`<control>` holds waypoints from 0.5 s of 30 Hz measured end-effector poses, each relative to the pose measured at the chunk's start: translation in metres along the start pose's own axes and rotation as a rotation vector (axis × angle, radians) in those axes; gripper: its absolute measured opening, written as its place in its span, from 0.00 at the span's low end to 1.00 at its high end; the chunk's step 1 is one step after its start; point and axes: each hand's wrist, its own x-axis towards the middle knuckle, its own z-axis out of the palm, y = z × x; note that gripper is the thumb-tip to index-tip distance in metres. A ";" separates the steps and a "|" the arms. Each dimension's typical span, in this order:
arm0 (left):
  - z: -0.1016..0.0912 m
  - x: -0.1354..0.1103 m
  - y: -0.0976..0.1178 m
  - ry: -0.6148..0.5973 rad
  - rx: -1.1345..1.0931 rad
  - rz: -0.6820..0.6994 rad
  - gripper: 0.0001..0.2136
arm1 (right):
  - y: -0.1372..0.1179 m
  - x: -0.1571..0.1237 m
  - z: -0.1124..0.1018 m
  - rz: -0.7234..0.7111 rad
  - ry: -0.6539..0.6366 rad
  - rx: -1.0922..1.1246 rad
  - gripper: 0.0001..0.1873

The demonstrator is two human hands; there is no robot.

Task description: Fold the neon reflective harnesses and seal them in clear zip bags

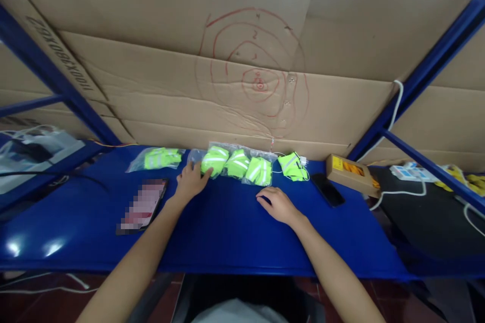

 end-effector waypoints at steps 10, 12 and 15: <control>0.002 -0.005 0.001 -0.019 0.095 0.045 0.32 | -0.004 -0.002 -0.002 0.037 0.122 -0.132 0.12; 0.002 -0.008 0.002 -0.013 0.108 0.055 0.32 | 0.003 0.002 -0.009 0.136 0.220 -0.224 0.15; 0.002 -0.010 0.004 -0.009 0.120 0.066 0.32 | 0.023 0.013 -0.024 0.298 0.314 -0.387 0.19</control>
